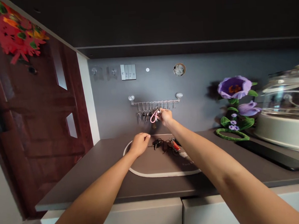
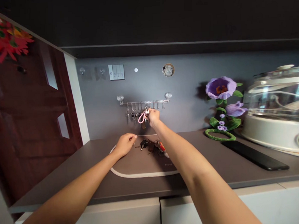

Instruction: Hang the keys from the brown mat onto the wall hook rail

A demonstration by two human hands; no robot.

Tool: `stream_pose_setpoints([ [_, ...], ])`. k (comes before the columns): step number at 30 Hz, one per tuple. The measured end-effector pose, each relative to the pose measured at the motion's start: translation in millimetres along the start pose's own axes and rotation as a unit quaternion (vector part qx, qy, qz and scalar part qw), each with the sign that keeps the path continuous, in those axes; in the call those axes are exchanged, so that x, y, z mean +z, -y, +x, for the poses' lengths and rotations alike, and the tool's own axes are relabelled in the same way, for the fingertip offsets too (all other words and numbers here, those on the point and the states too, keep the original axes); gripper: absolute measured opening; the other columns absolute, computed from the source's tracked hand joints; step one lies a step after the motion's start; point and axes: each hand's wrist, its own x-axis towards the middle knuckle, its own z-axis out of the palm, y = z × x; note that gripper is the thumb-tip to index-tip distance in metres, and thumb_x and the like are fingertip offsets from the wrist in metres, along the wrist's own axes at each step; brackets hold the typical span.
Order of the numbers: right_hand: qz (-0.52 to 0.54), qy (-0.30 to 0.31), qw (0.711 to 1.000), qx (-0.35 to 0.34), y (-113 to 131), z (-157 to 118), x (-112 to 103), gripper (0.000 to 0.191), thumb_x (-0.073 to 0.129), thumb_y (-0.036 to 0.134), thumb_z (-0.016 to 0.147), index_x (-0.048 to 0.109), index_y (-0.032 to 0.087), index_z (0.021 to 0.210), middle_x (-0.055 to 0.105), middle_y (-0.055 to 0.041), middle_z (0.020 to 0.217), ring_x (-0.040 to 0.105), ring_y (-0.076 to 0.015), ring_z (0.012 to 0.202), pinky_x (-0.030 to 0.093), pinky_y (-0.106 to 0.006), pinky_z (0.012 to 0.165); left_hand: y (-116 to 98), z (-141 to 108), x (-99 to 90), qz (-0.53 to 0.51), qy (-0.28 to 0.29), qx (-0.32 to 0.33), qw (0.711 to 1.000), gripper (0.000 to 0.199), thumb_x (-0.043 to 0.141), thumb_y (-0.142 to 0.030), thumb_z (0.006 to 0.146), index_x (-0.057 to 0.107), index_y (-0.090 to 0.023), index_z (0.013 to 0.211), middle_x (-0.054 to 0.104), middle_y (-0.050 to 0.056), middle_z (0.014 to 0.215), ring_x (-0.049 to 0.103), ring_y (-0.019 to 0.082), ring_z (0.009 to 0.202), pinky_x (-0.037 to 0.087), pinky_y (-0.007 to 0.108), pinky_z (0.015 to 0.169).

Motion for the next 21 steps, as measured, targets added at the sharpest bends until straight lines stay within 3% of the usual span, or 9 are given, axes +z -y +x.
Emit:
stream_pose_setpoints([
  [12,-0.027,0.0,1.0,0.01,-12,4,-6,0.018,0.039,0.005,0.077,0.044,0.015,0.064,0.05,0.0042,0.048,0.051,-0.0064,0.044,0.048,-0.019,0.043,-1,1,-3.2,0.062,0.026,-0.014,0.998,0.03,0.037,-0.026,0.083,0.063,-0.015,0.07,0.061,0.004,0.066,0.052,0.014,0.065,0.034,0.023,0.062],
  [21,-0.054,0.02,0.998,0.009,-16,4,-13,0.016,0.04,0.008,0.078,0.045,0.017,0.066,0.05,0.0041,0.051,0.052,-0.0064,0.047,0.049,-0.021,0.05,2,1,-3.1,0.07,0.036,-0.009,0.997,0.031,0.037,-0.026,0.082,0.062,-0.015,0.069,0.061,0.004,0.066,0.052,0.014,0.063,0.033,0.023,0.06],
])
